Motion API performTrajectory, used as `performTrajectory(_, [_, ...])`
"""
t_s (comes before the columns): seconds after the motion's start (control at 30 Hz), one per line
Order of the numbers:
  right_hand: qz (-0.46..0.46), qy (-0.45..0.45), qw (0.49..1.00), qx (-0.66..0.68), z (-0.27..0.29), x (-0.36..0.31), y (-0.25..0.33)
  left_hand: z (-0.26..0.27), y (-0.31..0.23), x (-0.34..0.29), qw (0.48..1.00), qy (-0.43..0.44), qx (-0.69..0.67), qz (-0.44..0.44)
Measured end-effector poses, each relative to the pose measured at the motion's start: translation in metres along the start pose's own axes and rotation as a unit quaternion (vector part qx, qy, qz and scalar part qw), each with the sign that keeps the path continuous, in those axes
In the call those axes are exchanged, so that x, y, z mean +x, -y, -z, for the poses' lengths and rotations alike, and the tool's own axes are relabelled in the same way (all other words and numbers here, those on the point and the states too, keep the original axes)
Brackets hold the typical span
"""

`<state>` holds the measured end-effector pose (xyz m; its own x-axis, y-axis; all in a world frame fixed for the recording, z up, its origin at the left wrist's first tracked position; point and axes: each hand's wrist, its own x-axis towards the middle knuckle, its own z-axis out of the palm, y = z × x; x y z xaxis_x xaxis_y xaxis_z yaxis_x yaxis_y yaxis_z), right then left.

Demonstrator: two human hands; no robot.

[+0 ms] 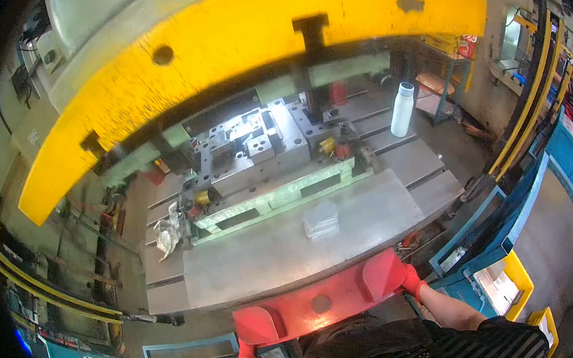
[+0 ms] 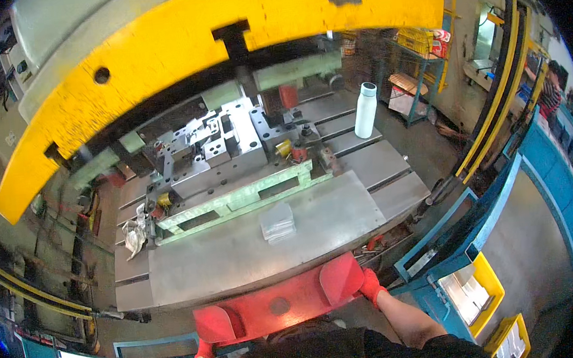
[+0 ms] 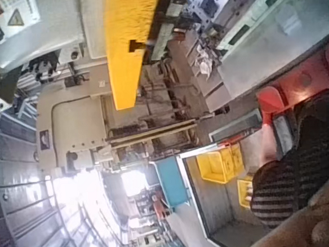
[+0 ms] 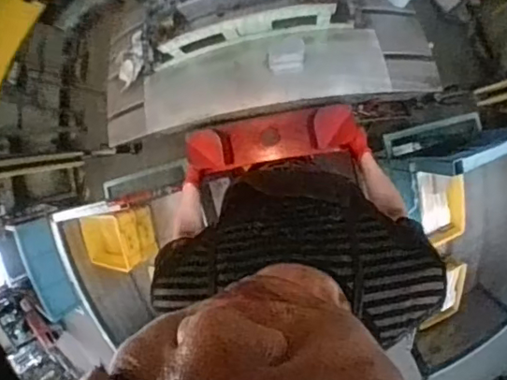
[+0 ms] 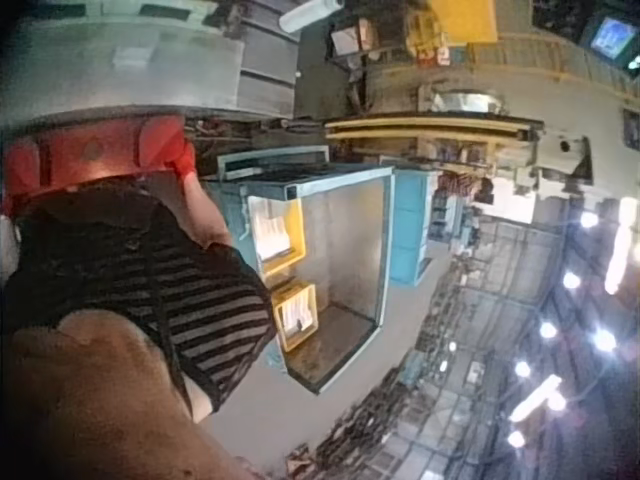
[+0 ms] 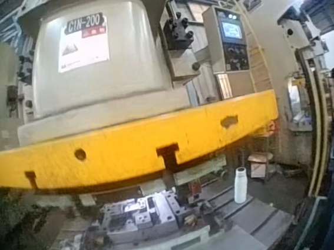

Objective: The person picks up metal sheets from a stack, inserts each sheet into the press die, and pushes the dual control buttons to operate the stamping machine.

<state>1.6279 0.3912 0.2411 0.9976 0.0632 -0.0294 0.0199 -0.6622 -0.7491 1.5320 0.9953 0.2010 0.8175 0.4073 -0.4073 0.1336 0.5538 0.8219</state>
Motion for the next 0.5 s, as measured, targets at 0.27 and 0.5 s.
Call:
performTrajectory(0.27, [0.018, -0.018, 0.995, -0.092, -0.034, 0.008, -0.068, 0.005, 0.0, 0.0, 1.0, -0.007, 0.005, 0.01])
performTrajectory(0.5, [-0.087, 0.037, 0.984, 0.149, 0.003, -0.005, 0.028, 0.121, 0.037, 0.017, 0.991, 0.083, 0.067, 0.075])
